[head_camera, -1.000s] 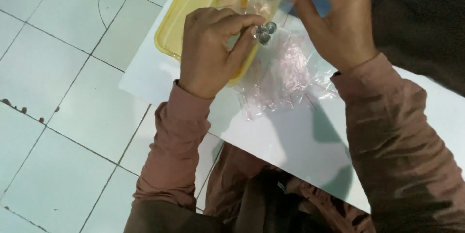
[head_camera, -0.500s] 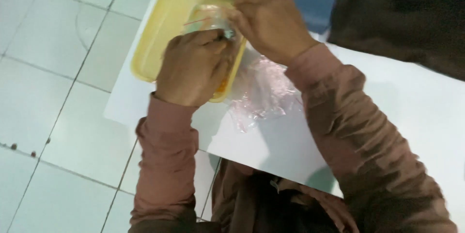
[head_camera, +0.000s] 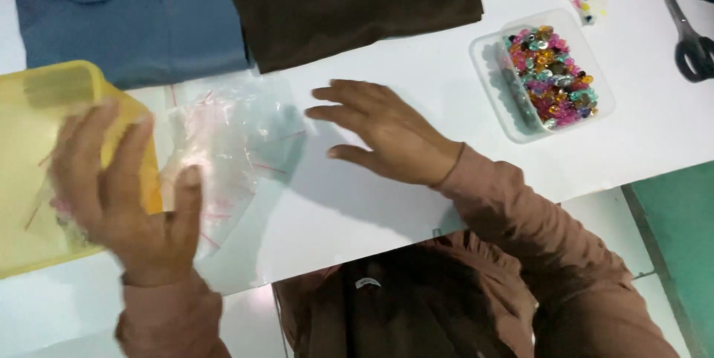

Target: The person sorts small, round, metallic buttons from a plastic bag onto a white table. They arrange the buttons into a small group, then pick them up and place them into a new plastic bag. The person also handles a container of colorful beads and picks out several pink ones.

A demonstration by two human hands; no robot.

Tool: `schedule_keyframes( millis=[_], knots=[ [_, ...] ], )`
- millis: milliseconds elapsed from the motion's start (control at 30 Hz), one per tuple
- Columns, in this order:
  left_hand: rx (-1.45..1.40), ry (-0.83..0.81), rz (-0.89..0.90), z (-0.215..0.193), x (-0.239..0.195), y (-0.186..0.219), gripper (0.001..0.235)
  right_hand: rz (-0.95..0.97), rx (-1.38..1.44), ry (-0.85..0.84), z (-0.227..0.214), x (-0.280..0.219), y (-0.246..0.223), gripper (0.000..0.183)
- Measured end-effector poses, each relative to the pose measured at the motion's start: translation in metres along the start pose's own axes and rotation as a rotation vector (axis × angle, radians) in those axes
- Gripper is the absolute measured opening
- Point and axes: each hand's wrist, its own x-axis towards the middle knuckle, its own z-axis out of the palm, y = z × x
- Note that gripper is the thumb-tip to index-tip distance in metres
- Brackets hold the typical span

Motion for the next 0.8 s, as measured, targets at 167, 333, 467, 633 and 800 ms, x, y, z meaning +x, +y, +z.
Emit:
schedule_keyframes(
  millis=[167, 333, 467, 633, 800],
  knots=[
    [-0.351, -0.322, 0.021, 0.106, 0.033, 0.114, 0.057, 0.259, -0.119, 0.131, -0.088, -0.103, 0.059, 0.040],
    [-0.464, -0.520, 0.198, 0.236, 0.025, 0.200, 0.069, 0.445, -0.212, 0.187, -0.127, -0.165, 0.132, 0.027],
    [-0.355, -0.540, 0.369, 0.287, 0.017, 0.237, 0.072, 0.498, -0.211, 0.102, -0.125, -0.167, 0.170, 0.026],
    [-0.359, -0.586, 0.420, 0.291, 0.015, 0.235, 0.076, 0.461, -0.335, -0.033, -0.105, -0.164, 0.195, 0.026],
    [-0.575, -0.603, 0.322, 0.299, 0.005, 0.235, 0.072, 0.628, -0.352, -0.214, -0.126, -0.154, 0.151, 0.025]
  ],
)
